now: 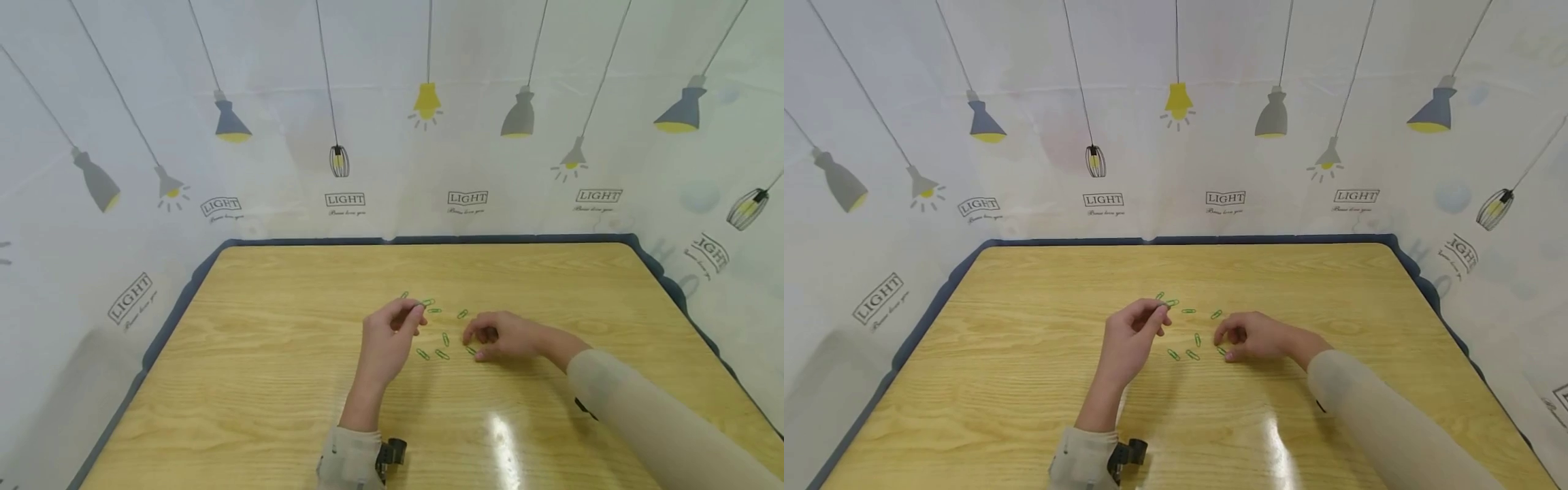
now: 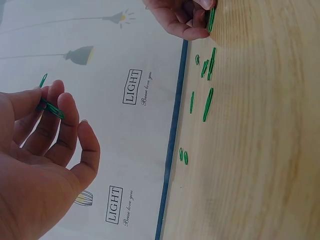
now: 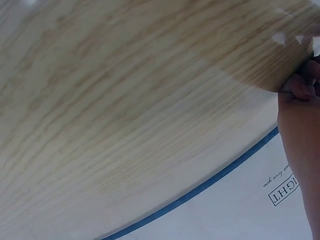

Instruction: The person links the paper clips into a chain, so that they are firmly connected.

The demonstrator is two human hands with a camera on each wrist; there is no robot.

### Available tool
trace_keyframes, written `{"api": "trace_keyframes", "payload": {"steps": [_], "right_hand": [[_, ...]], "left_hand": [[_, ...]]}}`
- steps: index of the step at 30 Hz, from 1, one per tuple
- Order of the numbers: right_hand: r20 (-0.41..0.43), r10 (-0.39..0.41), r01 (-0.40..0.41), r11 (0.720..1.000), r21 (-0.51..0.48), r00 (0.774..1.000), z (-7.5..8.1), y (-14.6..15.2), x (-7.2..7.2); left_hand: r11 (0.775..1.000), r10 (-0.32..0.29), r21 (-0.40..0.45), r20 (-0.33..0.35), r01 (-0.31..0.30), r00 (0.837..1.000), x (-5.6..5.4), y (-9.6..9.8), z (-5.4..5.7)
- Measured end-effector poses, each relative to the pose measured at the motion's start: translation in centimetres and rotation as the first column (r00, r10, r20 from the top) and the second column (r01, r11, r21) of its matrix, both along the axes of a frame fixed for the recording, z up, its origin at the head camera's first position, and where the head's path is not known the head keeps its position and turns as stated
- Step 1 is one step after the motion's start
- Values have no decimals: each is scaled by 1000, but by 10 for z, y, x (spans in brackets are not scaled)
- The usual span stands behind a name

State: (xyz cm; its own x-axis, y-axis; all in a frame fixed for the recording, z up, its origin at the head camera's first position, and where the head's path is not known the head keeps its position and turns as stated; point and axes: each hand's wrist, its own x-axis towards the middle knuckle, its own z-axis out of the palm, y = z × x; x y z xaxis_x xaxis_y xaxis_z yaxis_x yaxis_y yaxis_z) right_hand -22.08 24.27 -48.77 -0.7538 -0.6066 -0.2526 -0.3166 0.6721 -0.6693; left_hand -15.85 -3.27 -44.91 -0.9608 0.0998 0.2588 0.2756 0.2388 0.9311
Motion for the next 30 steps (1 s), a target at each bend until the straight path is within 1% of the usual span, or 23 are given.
{"api": "trace_keyframes", "payload": {"steps": [3,8,11,14,17,20,23,26,28,30], "right_hand": [[3,-6,6,1000,-3,1000,1,0,1],[17,-10,11,1000,-25,1000,2,-1,3],[23,-17,17,1000,-13,1000,2,-1,3],[28,-15,15,1000,10,1000,1,1,2],[48,-5,5,1000,15,999,5,2,1],[101,-26,29,999,-30,995,15,4,-3],[134,-79,92,992,-88,988,29,9,-9],[115,-145,160,978,-136,983,45,15,-16],[82,-192,204,965,-163,978,55,18,-21],[56,-238,244,947,-209,970,66,17,-25]], "left_hand": [[1000,0,-2,8,0,1000,0,-1,1],[1000,22,-4,17,-22,1000,0,-3,2],[1000,31,-7,18,-30,999,-2,-4,2],[1000,27,-7,13,-27,1000,-3,-5,4],[1000,20,0,7,-20,1000,-5,-6,6],[1000,19,3,10,-19,1000,-6,-6,8],[1000,20,2,22,-20,1000,-8,-7,10],[1000,23,1,32,-23,999,-10,-7,11],[1000,21,1,38,-21,999,-11,-7,11],[1000,20,4,43,-21,999,-12,-7,12]]}}
